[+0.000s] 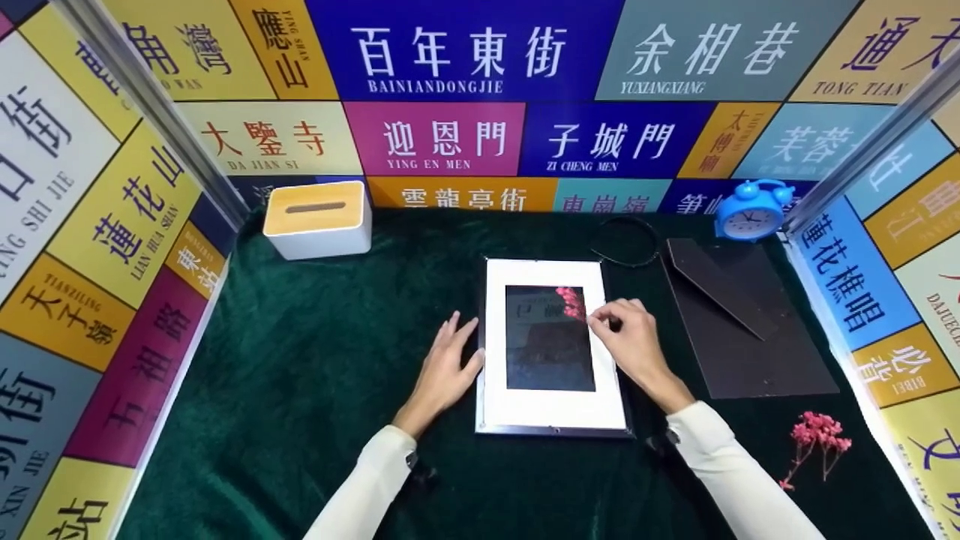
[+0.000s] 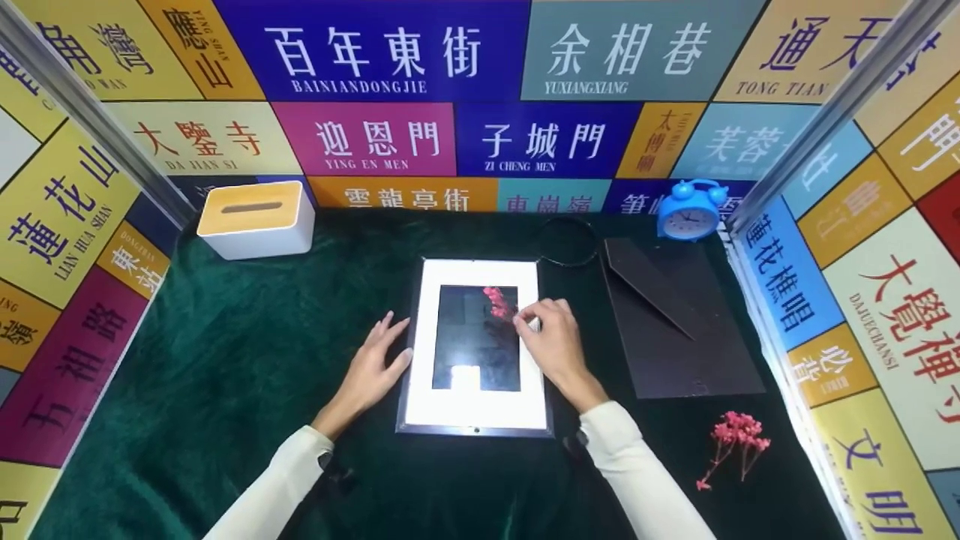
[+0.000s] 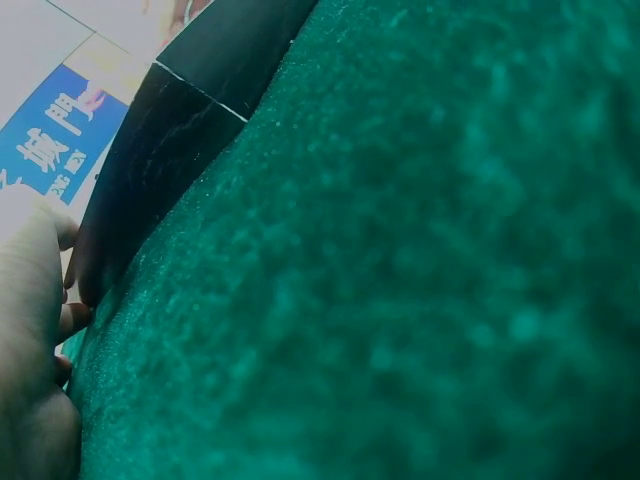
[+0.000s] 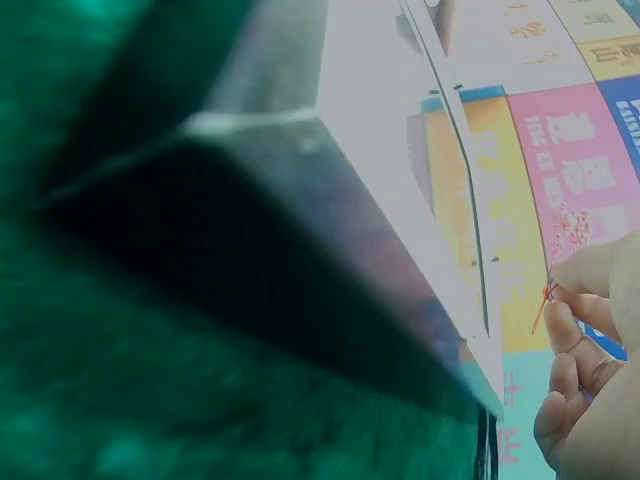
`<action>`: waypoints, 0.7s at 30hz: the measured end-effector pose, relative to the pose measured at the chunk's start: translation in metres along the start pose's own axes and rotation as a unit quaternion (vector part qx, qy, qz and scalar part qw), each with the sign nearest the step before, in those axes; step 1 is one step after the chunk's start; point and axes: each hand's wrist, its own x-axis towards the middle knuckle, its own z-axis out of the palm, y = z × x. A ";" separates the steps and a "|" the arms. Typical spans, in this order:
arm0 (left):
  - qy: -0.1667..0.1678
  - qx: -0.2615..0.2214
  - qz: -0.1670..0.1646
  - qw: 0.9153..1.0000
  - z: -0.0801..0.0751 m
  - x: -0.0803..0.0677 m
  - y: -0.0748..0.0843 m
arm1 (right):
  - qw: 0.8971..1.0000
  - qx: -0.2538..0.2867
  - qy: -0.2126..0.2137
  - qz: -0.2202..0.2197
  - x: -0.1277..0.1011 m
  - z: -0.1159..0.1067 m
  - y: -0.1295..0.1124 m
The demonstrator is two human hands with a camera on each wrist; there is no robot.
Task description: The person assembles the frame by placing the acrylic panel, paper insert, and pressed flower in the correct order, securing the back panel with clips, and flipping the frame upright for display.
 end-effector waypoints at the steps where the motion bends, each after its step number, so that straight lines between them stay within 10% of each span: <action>1: 0.001 0.000 0.000 1.000 0.000 0.000 0.000 | 1.000 -0.001 -0.003 0.001 0.003 0.003 -0.001; 21: 0.009 -0.008 0.018 1.000 0.001 0.003 -0.004 | 0.996 -0.020 -0.069 0.059 0.027 0.059 -0.035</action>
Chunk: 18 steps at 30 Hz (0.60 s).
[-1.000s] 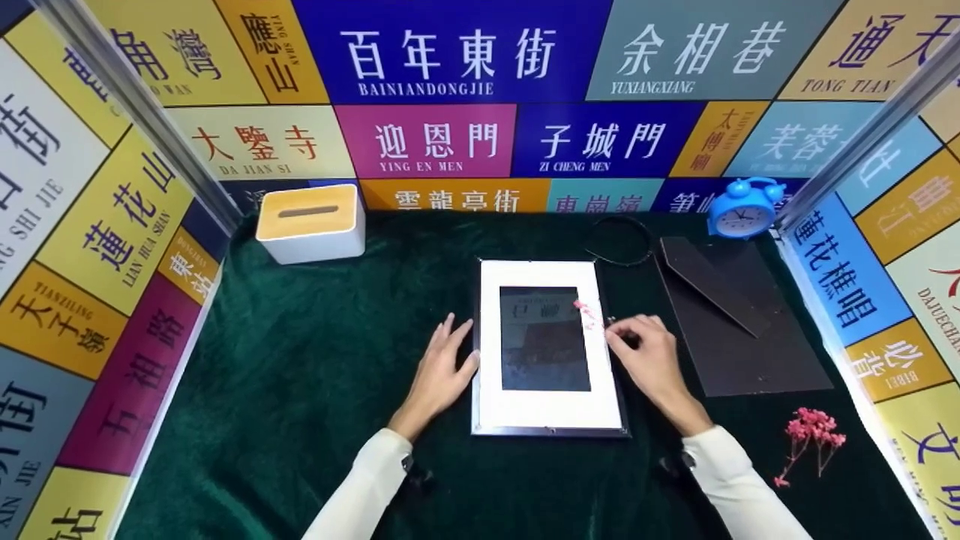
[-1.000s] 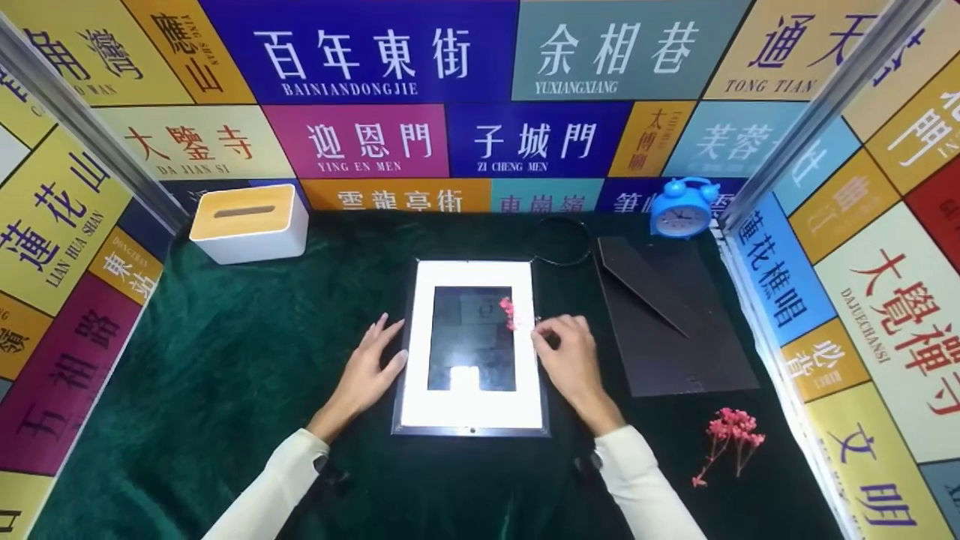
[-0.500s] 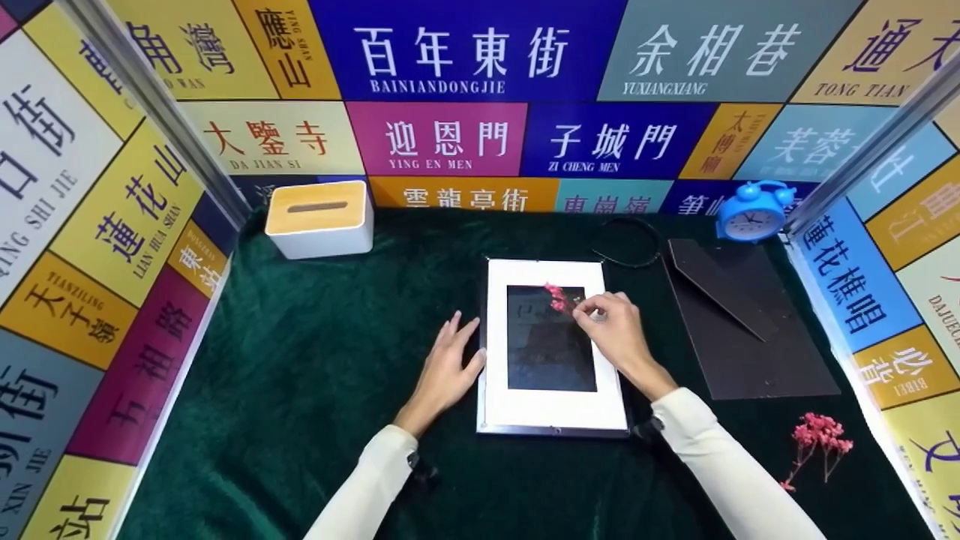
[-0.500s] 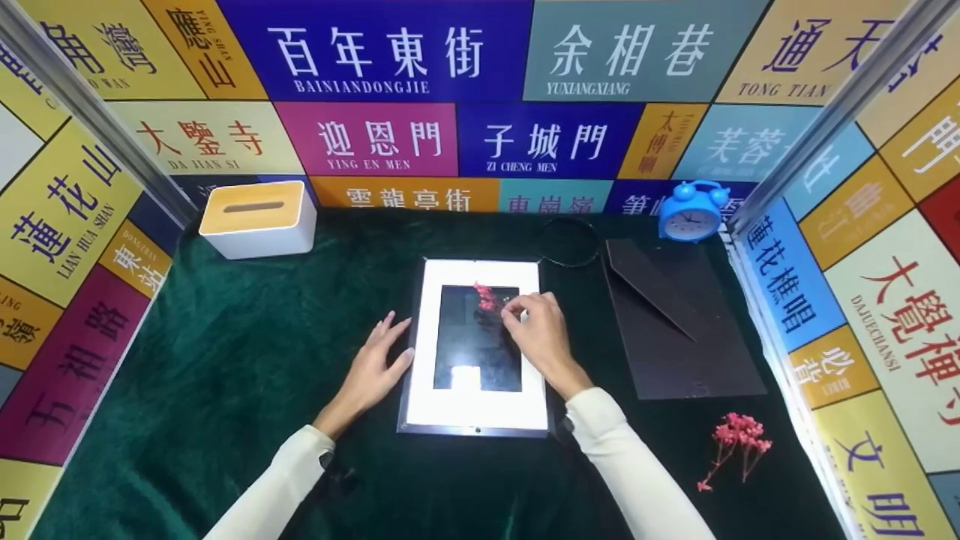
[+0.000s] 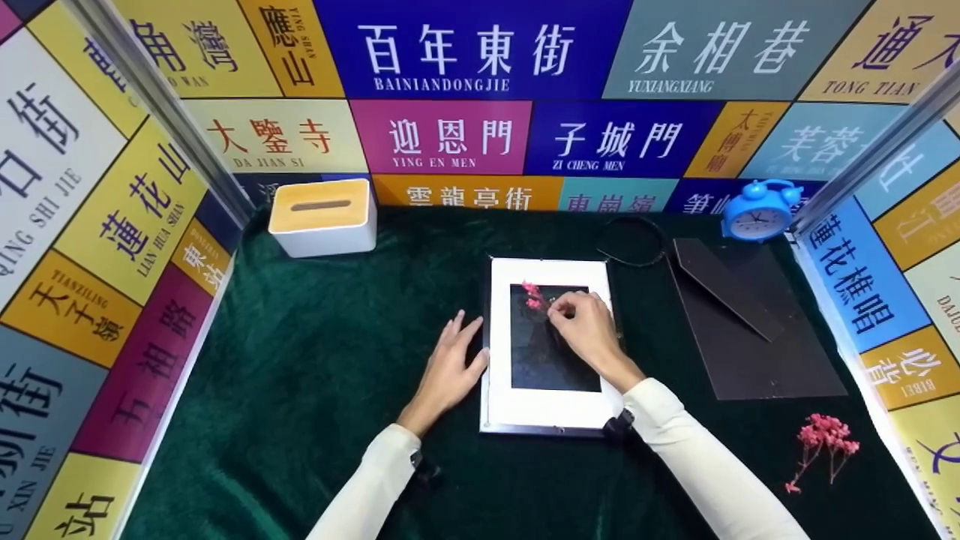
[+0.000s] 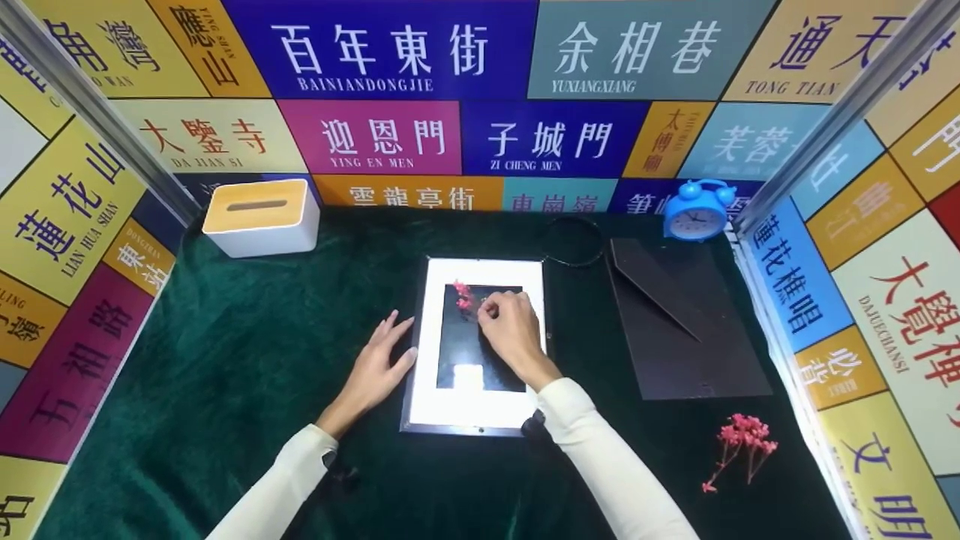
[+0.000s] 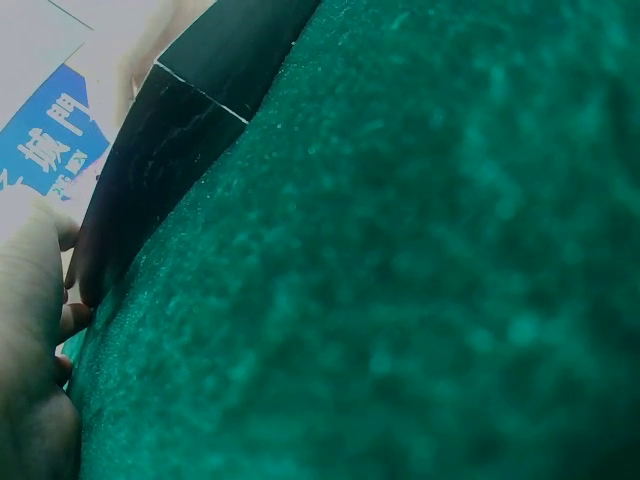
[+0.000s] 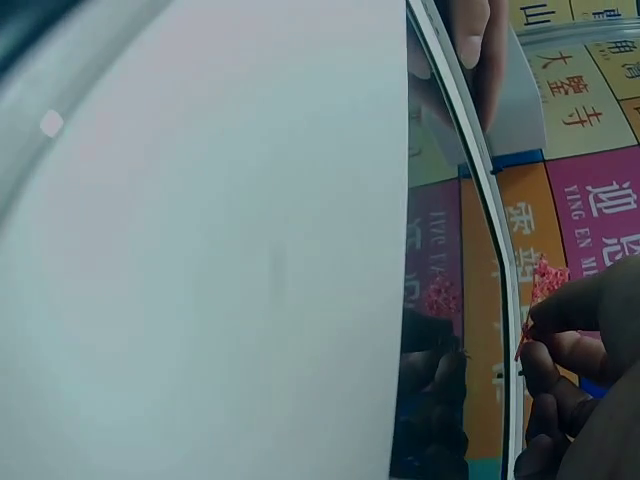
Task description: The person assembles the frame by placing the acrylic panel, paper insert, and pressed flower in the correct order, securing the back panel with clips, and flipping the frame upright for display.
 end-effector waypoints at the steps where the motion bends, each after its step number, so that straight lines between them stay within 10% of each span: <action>1: 0.001 -0.001 0.001 1.000 0.000 0.000 0.000 | 1.000 0.000 -0.002 0.003 0.000 0.001 -0.001; 18: -0.004 0.005 -0.011 1.000 0.001 -0.001 0.000 | 0.999 0.007 -0.018 0.031 -0.009 0.008 -0.009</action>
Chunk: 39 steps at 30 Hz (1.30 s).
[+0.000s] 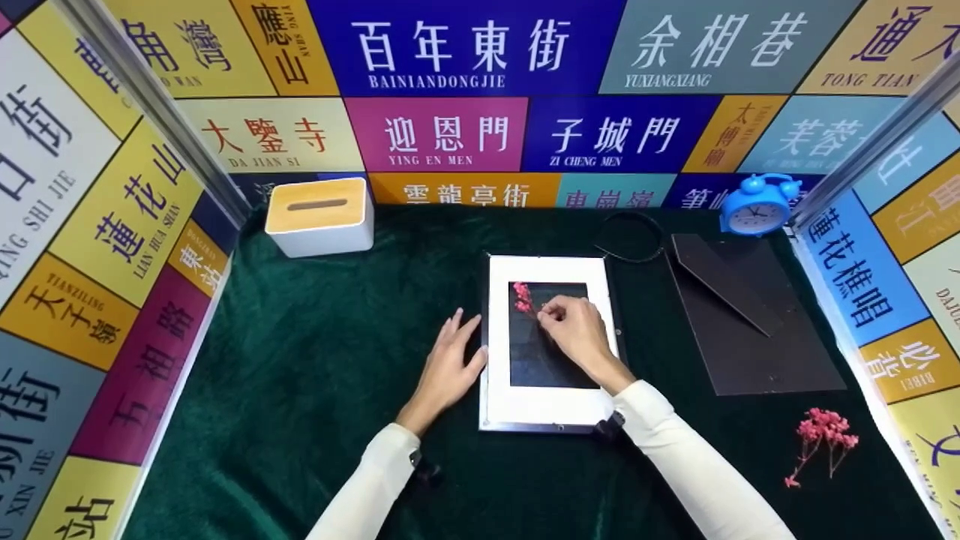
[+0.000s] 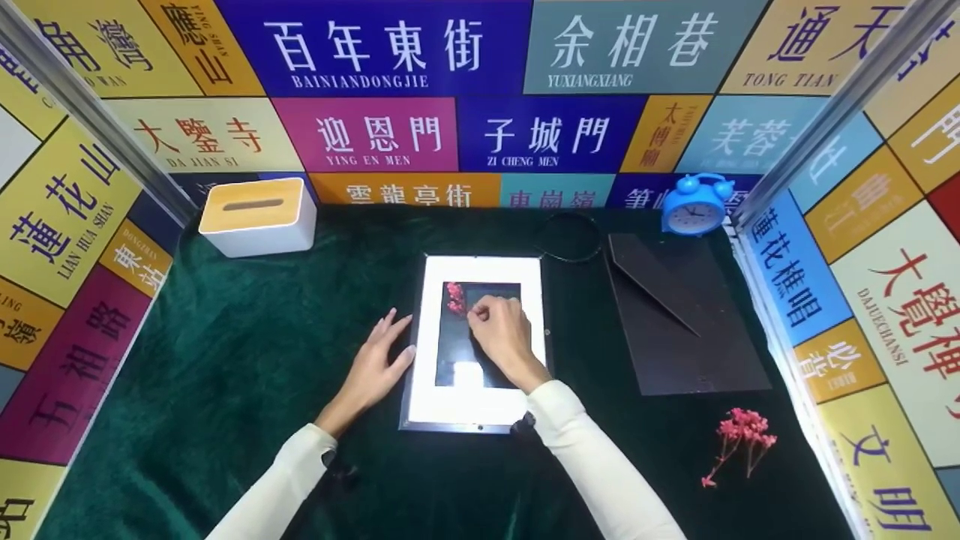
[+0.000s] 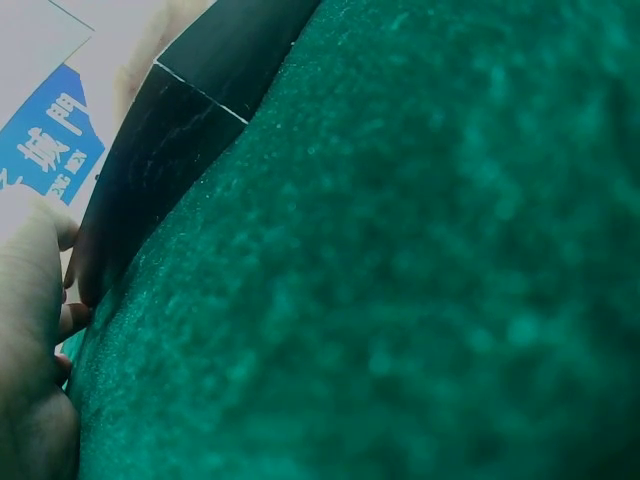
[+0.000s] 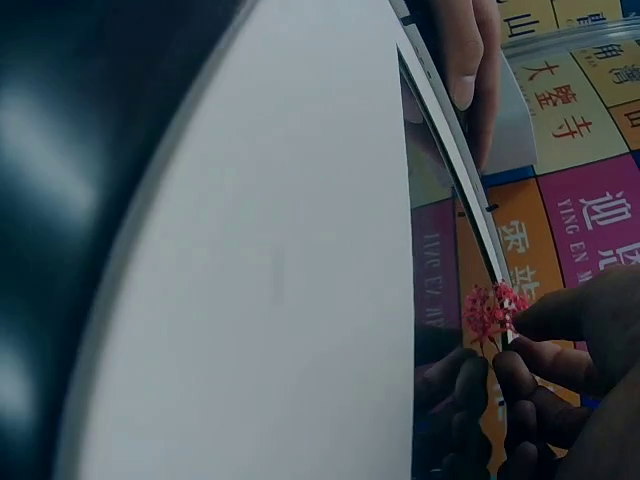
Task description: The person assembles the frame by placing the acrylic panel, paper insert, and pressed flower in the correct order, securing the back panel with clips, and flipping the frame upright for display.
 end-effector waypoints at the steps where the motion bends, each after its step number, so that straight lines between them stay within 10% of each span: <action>1: -0.001 0.000 -0.002 1.000 0.000 0.000 0.000 | 1.000 0.006 0.005 0.000 -0.001 -0.004 0.001; 22: -0.003 -0.004 0.003 1.000 -0.001 0.000 0.003 | 0.979 0.046 0.197 0.017 -0.069 -0.103 0.090; 39: 0.006 -0.011 0.013 1.000 0.000 -0.002 0.001 | 0.950 0.037 0.277 0.141 -0.143 -0.177 0.152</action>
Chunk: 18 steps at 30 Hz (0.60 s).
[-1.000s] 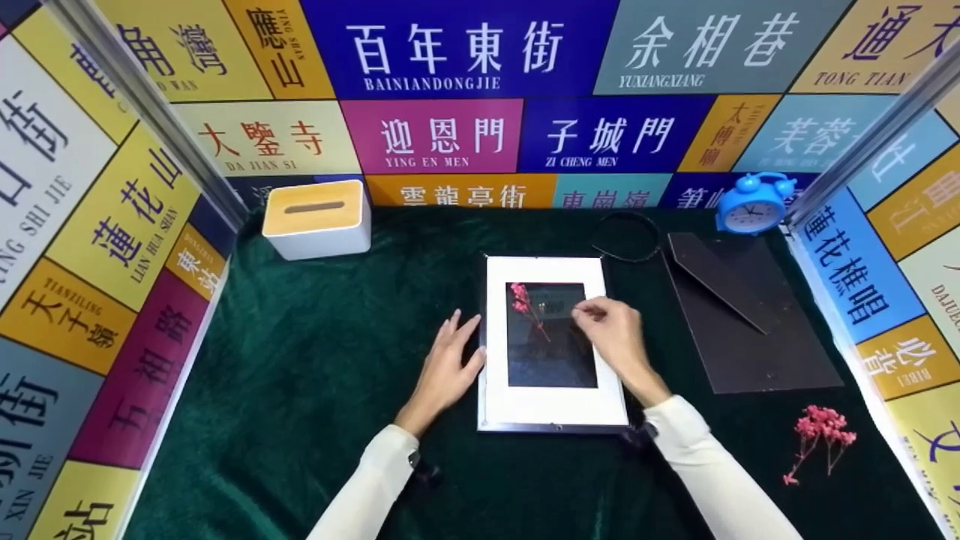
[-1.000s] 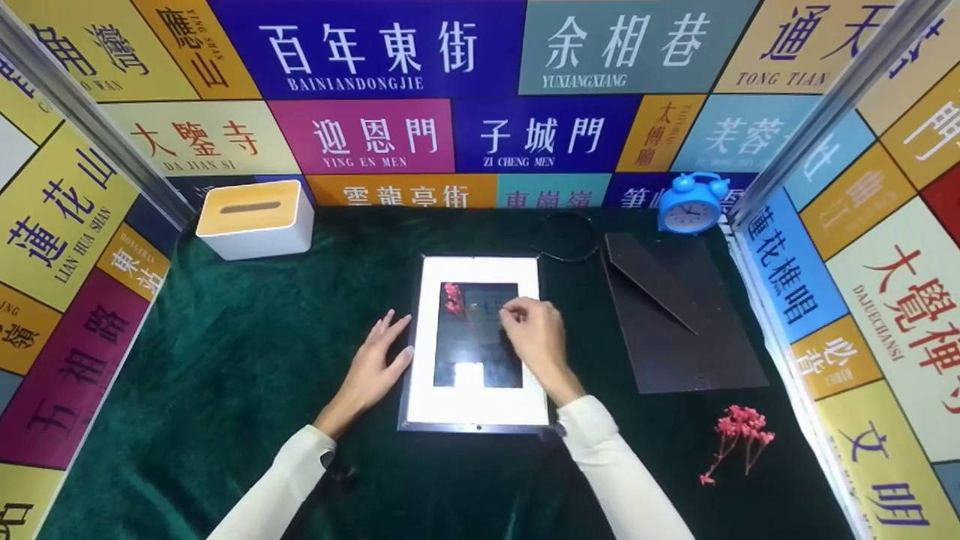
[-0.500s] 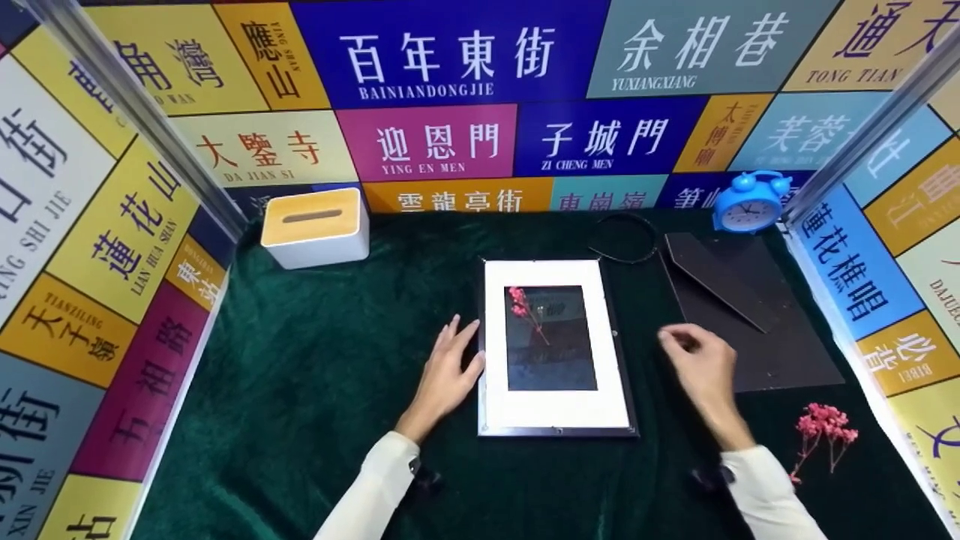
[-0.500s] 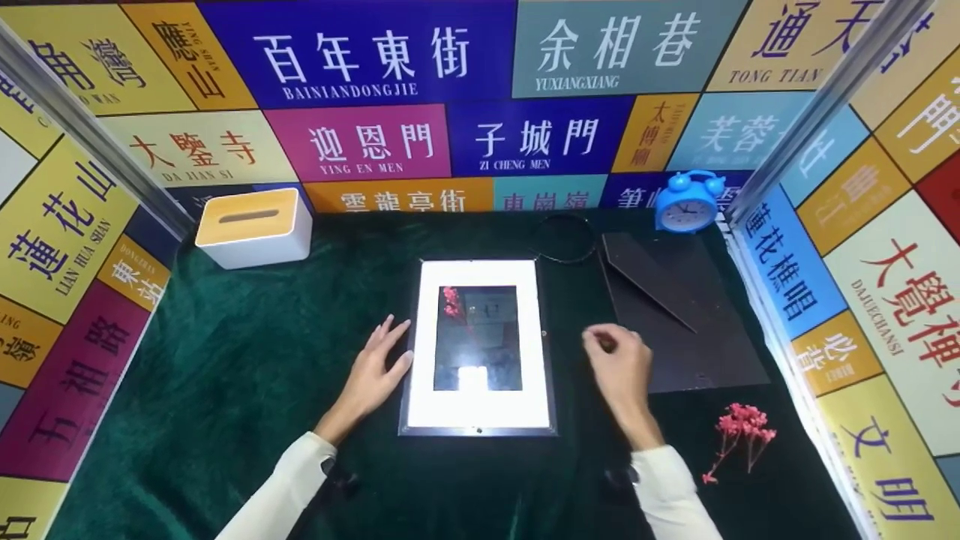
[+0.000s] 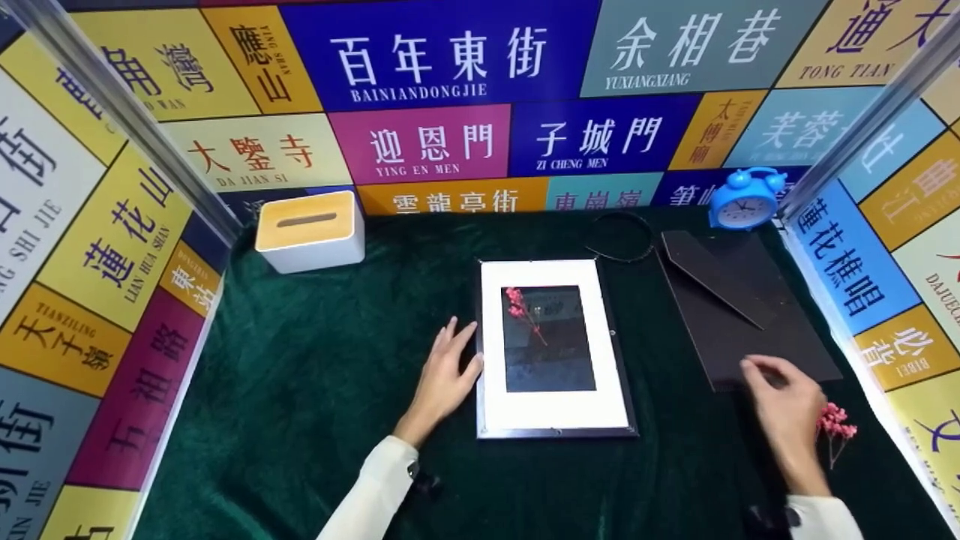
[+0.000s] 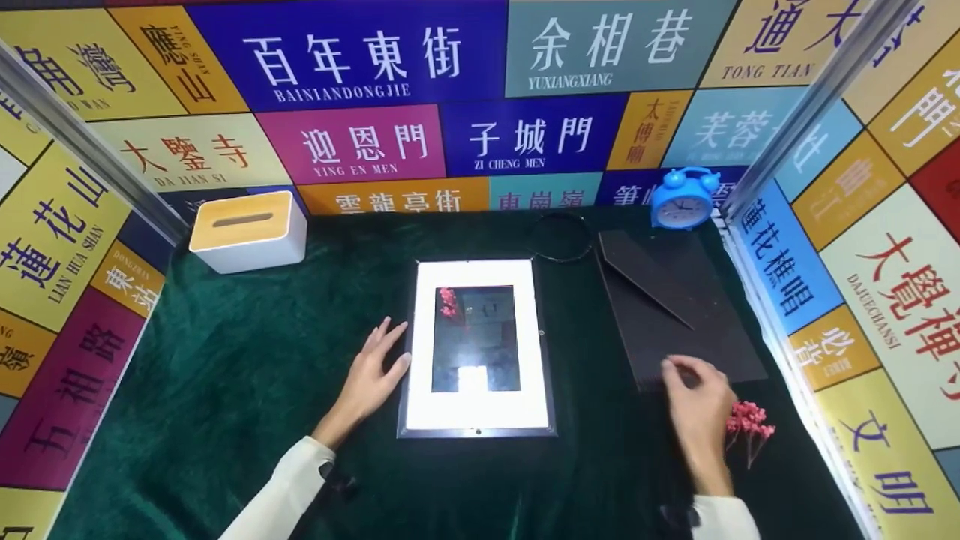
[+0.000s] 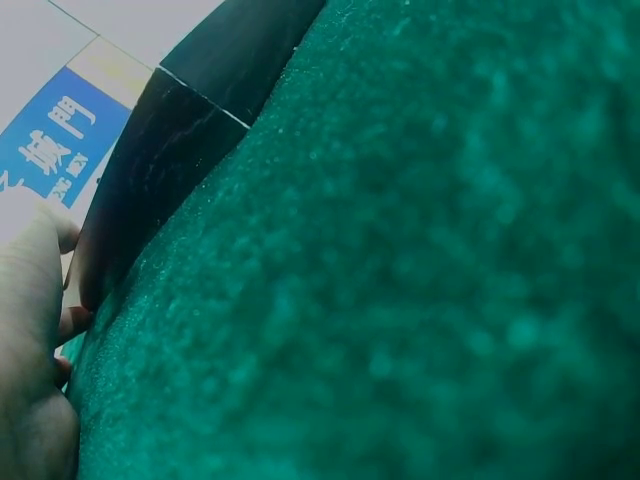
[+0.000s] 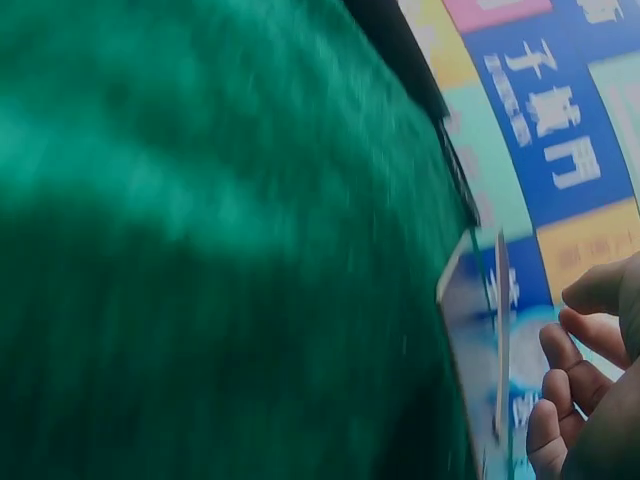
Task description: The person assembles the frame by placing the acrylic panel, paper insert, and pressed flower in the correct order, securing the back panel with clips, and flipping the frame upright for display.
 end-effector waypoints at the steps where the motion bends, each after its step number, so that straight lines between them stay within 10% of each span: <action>1: 0.000 -0.001 0.000 1.000 0.000 0.000 0.000 | 1.000 -0.002 0.004 0.006 -0.001 -0.006 0.004; 18: 0.000 0.001 -0.002 1.000 0.001 0.000 0.000 | 0.994 -0.022 0.097 0.038 -0.013 -0.064 0.042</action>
